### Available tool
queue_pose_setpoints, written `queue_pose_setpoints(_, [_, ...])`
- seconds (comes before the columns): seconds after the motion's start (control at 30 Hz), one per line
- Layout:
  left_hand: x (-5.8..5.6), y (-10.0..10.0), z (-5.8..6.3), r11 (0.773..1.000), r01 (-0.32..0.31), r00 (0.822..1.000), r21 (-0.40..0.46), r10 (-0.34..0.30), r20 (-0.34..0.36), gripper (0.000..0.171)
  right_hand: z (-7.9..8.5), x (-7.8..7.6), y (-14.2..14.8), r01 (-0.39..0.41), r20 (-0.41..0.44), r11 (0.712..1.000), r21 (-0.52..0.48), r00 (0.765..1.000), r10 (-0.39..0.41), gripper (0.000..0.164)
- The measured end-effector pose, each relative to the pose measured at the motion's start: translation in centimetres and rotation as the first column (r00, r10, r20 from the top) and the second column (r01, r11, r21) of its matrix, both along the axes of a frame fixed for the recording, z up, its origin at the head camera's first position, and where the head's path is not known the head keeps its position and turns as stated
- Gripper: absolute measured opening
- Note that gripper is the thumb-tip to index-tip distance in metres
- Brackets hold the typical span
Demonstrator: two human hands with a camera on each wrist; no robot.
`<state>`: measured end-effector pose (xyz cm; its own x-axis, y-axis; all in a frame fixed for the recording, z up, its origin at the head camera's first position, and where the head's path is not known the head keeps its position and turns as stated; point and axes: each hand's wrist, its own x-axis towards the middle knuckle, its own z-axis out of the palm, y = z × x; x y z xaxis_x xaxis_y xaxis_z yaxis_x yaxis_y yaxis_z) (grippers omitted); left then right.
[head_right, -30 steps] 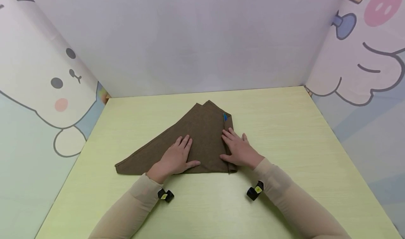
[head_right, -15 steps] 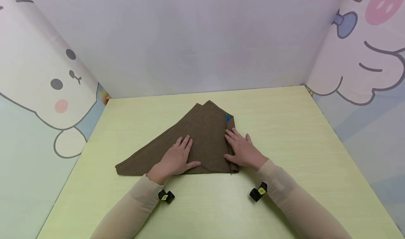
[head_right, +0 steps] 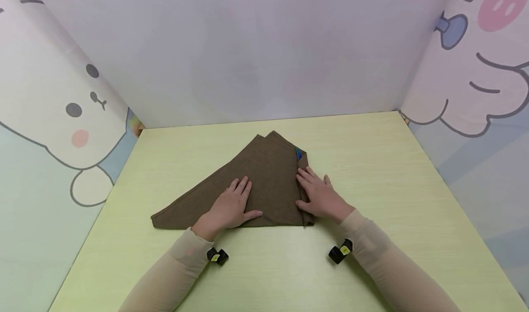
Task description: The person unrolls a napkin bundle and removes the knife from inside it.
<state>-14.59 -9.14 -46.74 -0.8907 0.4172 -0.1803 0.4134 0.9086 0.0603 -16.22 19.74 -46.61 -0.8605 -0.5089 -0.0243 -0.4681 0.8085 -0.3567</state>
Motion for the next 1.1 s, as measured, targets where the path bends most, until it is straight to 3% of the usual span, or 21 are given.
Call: queue_pose_setpoints(1.1, [0.1, 0.0, 0.3, 1.0, 0.001, 1.0, 0.0, -0.001, -0.006, 0.097, -0.2, 0.5, 1.9, 0.047, 0.019, 0.999, -0.027, 0.999, -0.046, 0.078])
